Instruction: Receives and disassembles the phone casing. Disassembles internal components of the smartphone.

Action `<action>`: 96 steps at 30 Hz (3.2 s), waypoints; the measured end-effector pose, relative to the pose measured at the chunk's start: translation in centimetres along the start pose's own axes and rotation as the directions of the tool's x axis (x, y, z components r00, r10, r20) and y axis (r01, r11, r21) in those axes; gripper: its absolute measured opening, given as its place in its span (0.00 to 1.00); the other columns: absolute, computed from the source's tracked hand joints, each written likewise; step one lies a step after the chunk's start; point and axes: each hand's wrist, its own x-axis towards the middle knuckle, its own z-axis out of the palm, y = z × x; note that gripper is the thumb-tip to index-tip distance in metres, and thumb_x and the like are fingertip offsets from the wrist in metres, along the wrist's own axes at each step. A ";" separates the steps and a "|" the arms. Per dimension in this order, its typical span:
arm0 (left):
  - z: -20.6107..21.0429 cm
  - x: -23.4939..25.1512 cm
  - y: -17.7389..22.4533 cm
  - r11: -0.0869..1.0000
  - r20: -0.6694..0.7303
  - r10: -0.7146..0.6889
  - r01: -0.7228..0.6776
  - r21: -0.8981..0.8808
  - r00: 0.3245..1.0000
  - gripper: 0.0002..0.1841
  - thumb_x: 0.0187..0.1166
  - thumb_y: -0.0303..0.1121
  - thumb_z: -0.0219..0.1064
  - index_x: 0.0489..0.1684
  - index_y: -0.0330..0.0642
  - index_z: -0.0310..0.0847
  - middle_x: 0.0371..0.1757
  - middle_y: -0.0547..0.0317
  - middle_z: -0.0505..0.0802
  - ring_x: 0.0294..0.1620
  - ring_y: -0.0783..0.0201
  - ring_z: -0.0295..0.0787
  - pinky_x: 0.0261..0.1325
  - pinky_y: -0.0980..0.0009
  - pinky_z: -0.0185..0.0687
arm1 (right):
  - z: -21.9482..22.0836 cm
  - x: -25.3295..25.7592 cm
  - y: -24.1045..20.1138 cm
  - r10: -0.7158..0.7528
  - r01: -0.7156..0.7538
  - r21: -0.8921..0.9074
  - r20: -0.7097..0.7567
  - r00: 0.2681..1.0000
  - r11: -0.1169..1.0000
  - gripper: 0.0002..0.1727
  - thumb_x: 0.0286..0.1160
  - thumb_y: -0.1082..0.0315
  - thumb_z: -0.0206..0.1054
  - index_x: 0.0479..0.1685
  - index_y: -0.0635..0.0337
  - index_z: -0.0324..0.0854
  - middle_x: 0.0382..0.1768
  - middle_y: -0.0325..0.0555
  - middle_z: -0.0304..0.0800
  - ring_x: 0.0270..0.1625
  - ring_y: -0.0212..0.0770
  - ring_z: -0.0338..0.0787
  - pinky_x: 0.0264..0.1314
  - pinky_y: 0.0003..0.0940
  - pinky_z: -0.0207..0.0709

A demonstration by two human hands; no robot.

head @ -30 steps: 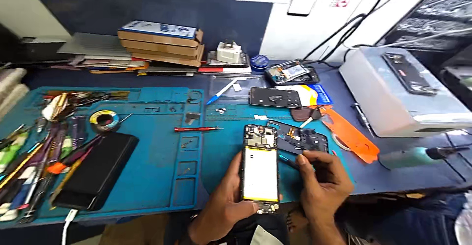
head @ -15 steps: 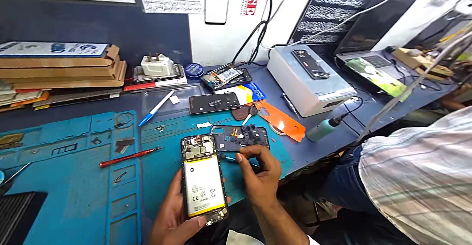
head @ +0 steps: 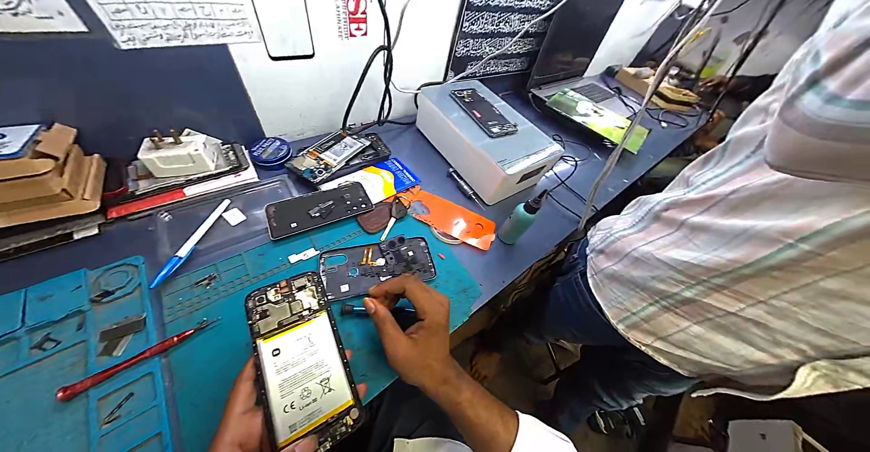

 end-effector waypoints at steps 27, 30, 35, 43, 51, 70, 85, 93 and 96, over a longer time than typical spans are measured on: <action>0.9 -0.4 -1.0 0.988 -0.204 0.079 -0.105 -0.117 0.976 0.43 0.85 0.29 0.60 0.95 0.46 0.31 0.80 0.30 0.75 0.76 0.35 0.80 0.74 0.40 0.81 | -0.5 -0.3 0.1 -0.098 0.101 -0.037 0.062 0.993 0.994 0.06 0.75 0.65 0.72 0.45 0.55 0.88 0.38 0.34 0.92 0.40 0.28 0.91 0.46 0.27 0.89; 0.9 -0.2 -1.0 0.981 -0.196 0.093 -0.123 -0.147 0.976 0.42 0.87 0.33 0.59 0.95 0.48 0.30 0.81 0.32 0.74 0.76 0.38 0.80 0.75 0.42 0.80 | -0.6 -0.2 0.2 -0.113 0.117 -0.054 0.078 0.991 0.992 0.07 0.75 0.64 0.72 0.44 0.56 0.88 0.38 0.34 0.92 0.40 0.28 0.91 0.45 0.27 0.88; 1.0 -0.4 -1.2 0.978 -0.230 0.093 -0.132 -0.160 0.969 0.37 0.90 0.35 0.57 0.94 0.50 0.35 0.80 0.38 0.76 0.76 0.42 0.81 0.75 0.45 0.81 | -0.6 -0.3 0.1 -0.159 0.168 -0.101 0.089 0.983 0.981 0.06 0.74 0.64 0.71 0.42 0.57 0.88 0.37 0.34 0.92 0.41 0.28 0.91 0.47 0.27 0.88; 1.5 -0.1 -1.0 0.968 -0.385 0.095 -0.175 -0.178 0.918 0.35 0.89 0.31 0.57 0.93 0.55 0.39 0.77 0.36 0.79 0.73 0.40 0.84 0.71 0.44 0.84 | -1.1 -0.1 -0.7 -0.293 0.291 -0.089 -0.001 0.956 0.952 0.05 0.76 0.65 0.71 0.46 0.52 0.86 0.43 0.35 0.93 0.48 0.33 0.93 0.53 0.31 0.89; 1.8 -0.1 -1.3 0.975 -0.408 0.173 -0.215 -0.060 0.897 0.44 0.85 0.53 0.63 0.94 0.54 0.36 0.82 0.46 0.76 0.79 0.49 0.79 0.76 0.49 0.81 | 0.1 -1.6 -6.5 0.118 0.059 -0.332 0.489 0.864 0.941 0.46 0.64 0.35 0.77 0.84 0.44 0.72 0.72 0.37 0.85 0.71 0.38 0.85 0.69 0.48 0.84; 0.7 -0.3 -1.7 0.982 -0.183 0.168 -0.181 -0.059 0.969 0.38 0.84 0.53 0.65 0.91 0.56 0.50 0.84 0.36 0.75 0.82 0.31 0.73 0.81 0.34 0.70 | -3.3 5.3 -4.2 0.137 0.197 -0.440 0.619 0.773 0.876 0.56 0.47 0.60 0.82 0.90 0.43 0.63 0.70 0.36 0.86 0.68 0.43 0.87 0.64 0.55 0.86; 0.9 -0.1 -1.3 0.988 -0.131 0.153 -0.147 0.052 0.980 0.38 0.86 0.48 0.64 0.92 0.51 0.47 0.88 0.37 0.70 0.85 0.31 0.68 0.85 0.35 0.66 | -8.7 11.3 3.5 0.226 0.247 -0.480 0.729 0.646 0.842 0.52 0.45 0.62 0.85 0.84 0.47 0.66 0.71 0.35 0.84 0.74 0.40 0.83 0.73 0.52 0.80; 1.1 -0.2 -1.5 0.987 -0.145 0.155 -0.148 0.056 0.977 0.37 0.87 0.43 0.64 0.92 0.52 0.47 0.86 0.37 0.72 0.84 0.30 0.69 0.84 0.35 0.67 | -8.8 12.2 4.0 0.189 0.351 -0.435 0.809 0.557 0.829 0.52 0.50 0.55 0.80 0.89 0.41 0.64 0.75 0.37 0.79 0.77 0.41 0.79 0.77 0.53 0.76; 1.1 -0.2 -1.5 0.988 -0.135 0.150 -0.143 0.062 0.979 0.36 0.87 0.41 0.63 0.93 0.52 0.47 0.86 0.37 0.72 0.84 0.31 0.69 0.85 0.35 0.66 | -8.8 12.4 4.2 0.196 0.377 -0.434 0.828 0.526 0.818 0.52 0.53 0.53 0.79 0.90 0.37 0.62 0.78 0.36 0.76 0.79 0.41 0.77 0.77 0.54 0.76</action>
